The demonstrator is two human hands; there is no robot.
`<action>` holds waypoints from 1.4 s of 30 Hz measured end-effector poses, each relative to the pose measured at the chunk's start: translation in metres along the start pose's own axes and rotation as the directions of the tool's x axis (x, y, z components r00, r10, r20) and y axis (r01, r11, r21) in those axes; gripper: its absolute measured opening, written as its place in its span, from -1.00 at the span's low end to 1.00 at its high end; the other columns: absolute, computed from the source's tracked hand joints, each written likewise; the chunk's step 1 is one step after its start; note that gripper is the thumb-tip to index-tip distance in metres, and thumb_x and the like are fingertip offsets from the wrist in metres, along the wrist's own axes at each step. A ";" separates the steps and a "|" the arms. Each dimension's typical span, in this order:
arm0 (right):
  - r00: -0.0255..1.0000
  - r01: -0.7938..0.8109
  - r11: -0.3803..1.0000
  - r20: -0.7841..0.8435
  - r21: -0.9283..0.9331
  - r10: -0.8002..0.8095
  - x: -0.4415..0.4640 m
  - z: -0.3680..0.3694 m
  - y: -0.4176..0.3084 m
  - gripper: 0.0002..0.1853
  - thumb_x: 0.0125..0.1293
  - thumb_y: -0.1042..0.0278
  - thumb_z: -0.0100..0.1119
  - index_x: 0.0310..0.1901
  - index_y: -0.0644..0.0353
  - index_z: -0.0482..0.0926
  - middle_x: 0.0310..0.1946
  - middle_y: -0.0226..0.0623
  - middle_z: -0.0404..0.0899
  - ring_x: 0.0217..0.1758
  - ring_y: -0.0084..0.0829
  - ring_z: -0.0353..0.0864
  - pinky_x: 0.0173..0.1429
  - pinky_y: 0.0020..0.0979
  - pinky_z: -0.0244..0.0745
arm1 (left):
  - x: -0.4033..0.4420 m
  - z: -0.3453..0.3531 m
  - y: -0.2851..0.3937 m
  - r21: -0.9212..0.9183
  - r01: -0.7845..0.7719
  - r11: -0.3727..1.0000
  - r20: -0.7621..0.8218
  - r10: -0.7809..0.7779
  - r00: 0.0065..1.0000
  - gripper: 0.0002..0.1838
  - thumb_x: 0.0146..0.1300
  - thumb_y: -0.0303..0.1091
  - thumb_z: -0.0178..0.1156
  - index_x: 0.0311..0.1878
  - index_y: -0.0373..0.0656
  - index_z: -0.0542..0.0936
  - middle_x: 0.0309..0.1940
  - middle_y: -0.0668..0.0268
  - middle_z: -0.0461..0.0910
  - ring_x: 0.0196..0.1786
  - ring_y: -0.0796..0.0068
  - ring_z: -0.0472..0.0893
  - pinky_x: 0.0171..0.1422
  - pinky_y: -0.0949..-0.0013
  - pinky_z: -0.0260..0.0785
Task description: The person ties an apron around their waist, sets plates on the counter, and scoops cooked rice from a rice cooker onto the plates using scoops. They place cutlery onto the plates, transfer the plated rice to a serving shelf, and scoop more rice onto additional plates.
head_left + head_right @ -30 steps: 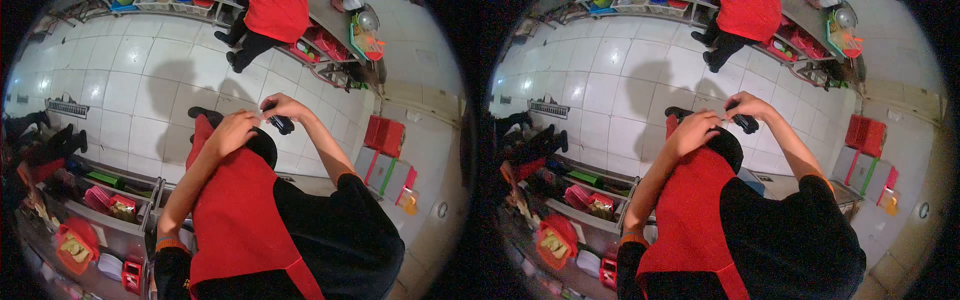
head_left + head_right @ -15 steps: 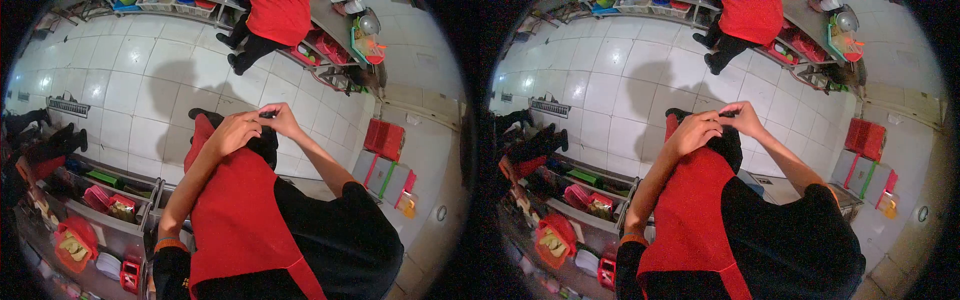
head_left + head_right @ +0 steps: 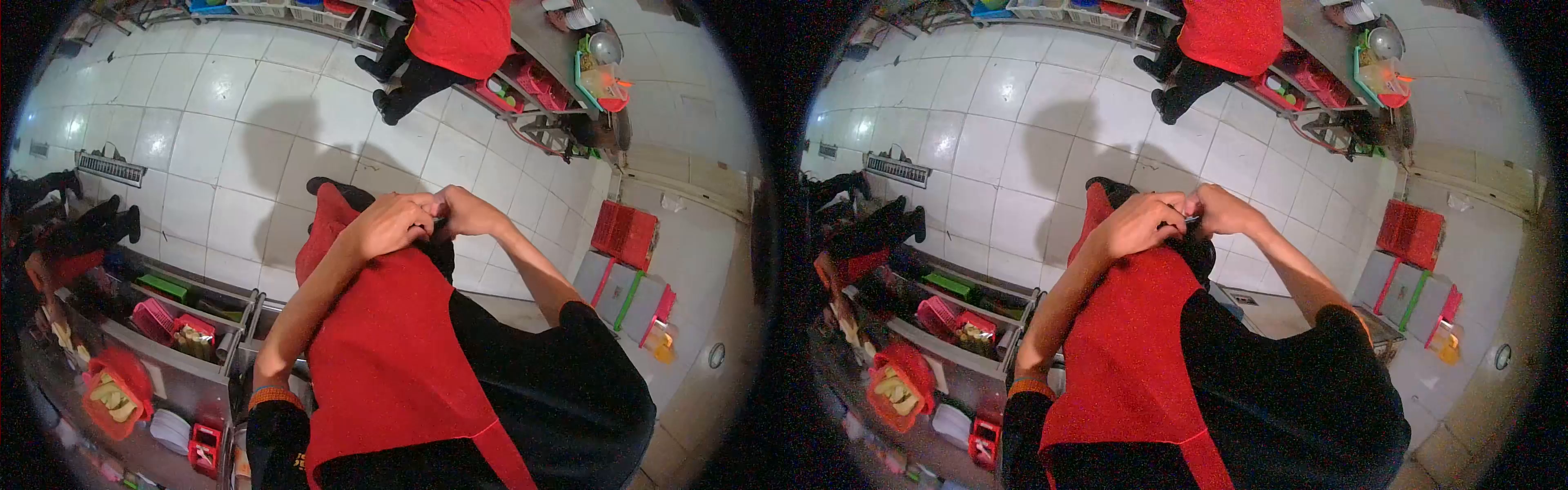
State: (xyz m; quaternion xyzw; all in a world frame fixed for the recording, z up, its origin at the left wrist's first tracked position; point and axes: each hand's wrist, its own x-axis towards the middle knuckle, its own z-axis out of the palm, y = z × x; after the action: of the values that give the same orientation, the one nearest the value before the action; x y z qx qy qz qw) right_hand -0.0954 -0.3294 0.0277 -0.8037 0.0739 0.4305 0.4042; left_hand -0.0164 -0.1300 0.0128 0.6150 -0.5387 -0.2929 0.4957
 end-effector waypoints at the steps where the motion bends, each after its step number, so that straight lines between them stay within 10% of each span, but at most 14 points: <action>1: 1.000 -0.001 1.000 -0.003 -0.003 0.001 0.004 0.004 -0.001 -0.72 -0.19 0.58 0.38 -0.32 0.33 0.64 -0.49 -0.13 0.65 -0.41 -0.38 0.67 -0.28 -0.33 0.54 | 0.002 0.002 -0.001 0.001 -0.004 1.000 -0.001 0.004 1.000 -0.96 0.06 -0.50 0.21 -0.39 -0.22 0.61 -0.31 0.22 0.49 -0.24 0.15 0.56 -0.15 0.21 0.40; 7: 0.916 0.117 0.979 -0.362 -0.166 -0.171 0.011 0.025 -0.003 -0.77 -0.17 0.48 0.35 -0.39 0.32 0.63 -0.48 0.05 0.62 -0.40 -0.10 0.68 -0.33 -0.19 0.48 | 0.004 0.003 0.001 0.059 0.077 0.995 0.020 -0.079 0.997 -0.95 0.09 -0.47 0.18 -0.41 -0.21 0.60 -0.30 0.22 0.53 -0.22 0.14 0.57 -0.15 0.18 0.40; 11: 0.935 0.182 0.981 -0.296 -0.068 -0.194 0.017 0.017 -0.001 -0.76 -0.15 0.49 0.33 -0.34 0.31 0.63 -0.50 0.02 0.62 -0.43 -0.07 0.65 -0.33 -0.20 0.48 | 0.005 0.009 -0.001 0.043 0.049 0.998 -0.050 -0.047 0.998 -0.95 0.09 -0.45 0.18 -0.40 -0.19 0.60 -0.34 0.22 0.53 -0.24 0.12 0.57 -0.17 0.17 0.40; 13: 0.996 0.085 0.994 -0.043 0.063 -0.083 0.013 0.005 -0.014 -0.70 -0.17 0.48 0.36 -0.30 0.29 0.61 -0.46 0.00 0.63 -0.41 -0.12 0.65 -0.32 -0.22 0.47 | 0.006 0.007 -0.003 0.068 0.032 0.997 -0.079 -0.026 0.997 -0.95 0.09 -0.44 0.19 -0.40 -0.19 0.60 -0.35 0.22 0.53 -0.25 0.11 0.57 -0.18 0.17 0.41; 18: 0.953 0.196 0.967 -0.199 -0.165 -0.228 0.033 0.035 0.039 -0.65 -0.19 0.56 0.33 -0.25 0.30 0.56 -0.43 -0.21 0.62 -0.36 -0.47 0.57 -0.30 -0.37 0.47 | 0.000 0.002 -0.008 -0.030 0.120 0.992 -0.196 -0.124 0.973 -0.86 0.02 -0.40 0.33 -0.37 -0.21 0.59 -0.34 0.23 0.56 -0.31 0.18 0.58 -0.23 0.26 0.42; 20: 0.974 0.201 0.930 -0.165 0.308 -0.156 0.026 0.028 0.018 -0.70 -0.13 0.61 0.27 -0.25 0.28 0.56 -0.38 -0.40 0.58 -0.36 -0.52 0.51 -0.30 -0.45 0.45 | -0.017 -0.016 -0.020 -0.058 0.200 0.978 -0.226 -0.208 0.952 -0.82 -0.01 -0.38 0.37 -0.37 -0.23 0.60 -0.37 0.23 0.58 -0.34 0.22 0.58 -0.25 0.29 0.43; 24: 0.967 0.232 0.888 -0.196 0.396 -0.166 0.032 0.041 0.030 -0.79 -0.04 0.63 0.21 -0.29 0.23 0.58 -0.38 -0.46 0.55 -0.37 -0.61 0.48 -0.32 -0.55 0.39 | -0.037 -0.026 -0.052 -0.140 0.438 0.888 -0.012 -0.444 0.896 -0.74 -0.07 -0.32 0.43 -0.37 -0.28 0.63 -0.45 0.20 0.64 -0.39 0.29 0.60 -0.27 0.33 0.43; 27: 0.995 0.058 0.900 -0.094 0.431 -0.019 0.031 0.042 0.043 -0.87 -0.04 0.65 0.20 -0.40 0.23 0.59 -0.49 -0.48 0.55 -0.44 -0.63 0.46 -0.37 -0.53 0.37 | -0.032 -0.017 -0.054 -0.143 0.276 0.951 -0.071 -0.288 0.955 -0.81 -0.04 -0.38 0.40 -0.47 -0.28 0.60 -0.51 0.08 0.63 -0.39 0.10 0.64 -0.26 0.23 0.45; 32: 0.995 0.081 0.932 -0.081 0.354 -0.056 0.025 0.045 0.040 -0.98 0.01 0.61 0.22 -0.49 0.32 0.62 -0.64 -0.46 0.54 -0.54 -0.63 0.42 -0.44 -0.50 0.35 | -0.031 0.004 -0.078 -0.126 0.293 0.948 0.006 -0.294 0.956 -0.84 0.04 -0.39 0.35 -0.42 -0.28 0.61 -0.49 0.11 0.63 -0.38 0.19 0.63 -0.27 0.26 0.44; 38: 0.857 0.180 0.938 -0.515 0.297 -0.001 0.026 0.068 0.019 -0.91 0.02 0.49 0.31 -0.47 0.34 0.64 -0.59 -0.26 0.64 -0.54 -0.52 0.59 -0.42 -0.40 0.43 | -0.026 -0.009 -0.060 -0.157 0.326 0.932 -0.051 -0.338 0.940 -0.86 0.10 -0.42 0.31 -0.39 -0.30 0.59 -0.53 0.12 0.59 -0.43 0.31 0.58 -0.32 0.32 0.39; 42: 0.730 0.043 0.987 -0.669 -0.157 -0.138 0.028 0.065 0.008 -0.80 -0.02 0.30 0.37 -0.55 0.21 0.55 -0.59 -0.17 0.59 -0.49 -0.13 0.61 -0.41 -0.25 0.45 | -0.028 -0.017 -0.054 -0.146 0.271 0.952 -0.135 -0.290 0.947 -0.84 0.10 -0.45 0.29 -0.44 -0.33 0.54 -0.57 0.12 0.54 -0.49 0.34 0.52 -0.39 0.33 0.33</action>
State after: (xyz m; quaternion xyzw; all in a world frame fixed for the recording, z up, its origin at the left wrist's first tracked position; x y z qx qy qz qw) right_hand -0.1230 -0.2817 -0.0173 -0.9323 0.1482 0.0920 0.3167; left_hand 0.0120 -0.1026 -0.0360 0.6738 -0.3862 -0.3451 0.5269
